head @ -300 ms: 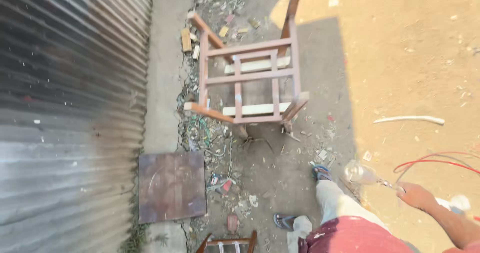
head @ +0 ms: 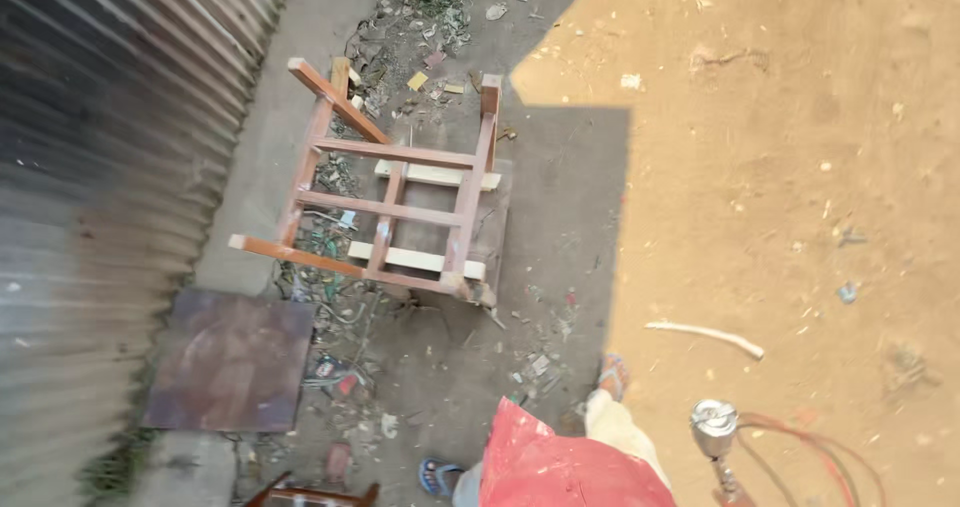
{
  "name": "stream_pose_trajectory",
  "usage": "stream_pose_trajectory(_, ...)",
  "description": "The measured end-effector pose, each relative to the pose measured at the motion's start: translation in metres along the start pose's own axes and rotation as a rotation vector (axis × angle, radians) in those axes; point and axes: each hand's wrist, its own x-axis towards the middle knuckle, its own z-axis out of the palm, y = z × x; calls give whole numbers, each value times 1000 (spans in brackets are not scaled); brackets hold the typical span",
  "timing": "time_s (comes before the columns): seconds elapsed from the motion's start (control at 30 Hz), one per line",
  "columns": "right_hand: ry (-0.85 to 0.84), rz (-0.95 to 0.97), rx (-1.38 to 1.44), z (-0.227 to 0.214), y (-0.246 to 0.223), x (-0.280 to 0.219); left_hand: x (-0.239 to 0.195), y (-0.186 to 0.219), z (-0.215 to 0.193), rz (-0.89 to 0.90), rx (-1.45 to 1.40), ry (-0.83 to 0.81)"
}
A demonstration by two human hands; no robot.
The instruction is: The person walks across a cluttered outdoor area carrying two paint cans, then squats and pours white paint from one can into a small plate. They stir the paint in the plate with a stick and pour more paint into the plate from the second can.
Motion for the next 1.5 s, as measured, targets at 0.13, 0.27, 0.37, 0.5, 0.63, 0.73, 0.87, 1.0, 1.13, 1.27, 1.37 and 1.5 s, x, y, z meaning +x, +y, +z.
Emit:
stream_pose_trajectory(0.13, -90, 13, 230, -21, -45, 40, -30, 116, 1, 116, 4, -19)
stream_pose_trajectory(0.27, -193, -56, 267, -32, -96, 99, -36, 324, 32, 868, -175, 121)
stream_pose_trajectory(0.37, -295, -139, 141, -28, -163, 159, -45, 436, 39, 1073, -108, 90)
stream_pose_trajectory(0.5, -357, -337, -108, 2, -287, 232, -35, 564, 27, 1034, 264, -56)
stream_pose_trajectory(0.63, -377, -395, -296, 18, -411, 263, -25, 662, -9, 975, 152, -46)
stream_pose_trajectory(0.73, -391, -486, -417, 33, -535, 314, 2, 749, -62, 841, 173, -105)
stream_pose_trajectory(0.87, -475, -501, -508, 46, -656, 395, 25, 822, -100, 746, 239, -241)
stream_pose_trajectory(1.0, -710, -651, -552, 86, -763, 486, 58, 903, -126, 778, 117, -345)
stream_pose_trajectory(1.13, -797, -887, -757, 122, -882, 577, 86, 1005, -144, 672, -99, -126)
stream_pose_trajectory(1.27, -828, -762, -1170, 162, -1001, 640, 88, 1101, -179, 583, -304, 143)
stream_pose_trajectory(1.37, -875, -693, -1146, 186, -1073, 660, 73, 1152, -200, 507, -433, 274)
stream_pose_trajectory(1.5, -697, -1159, -625, 268, -1209, 702, 113, 1202, -254, 557, -412, 267)
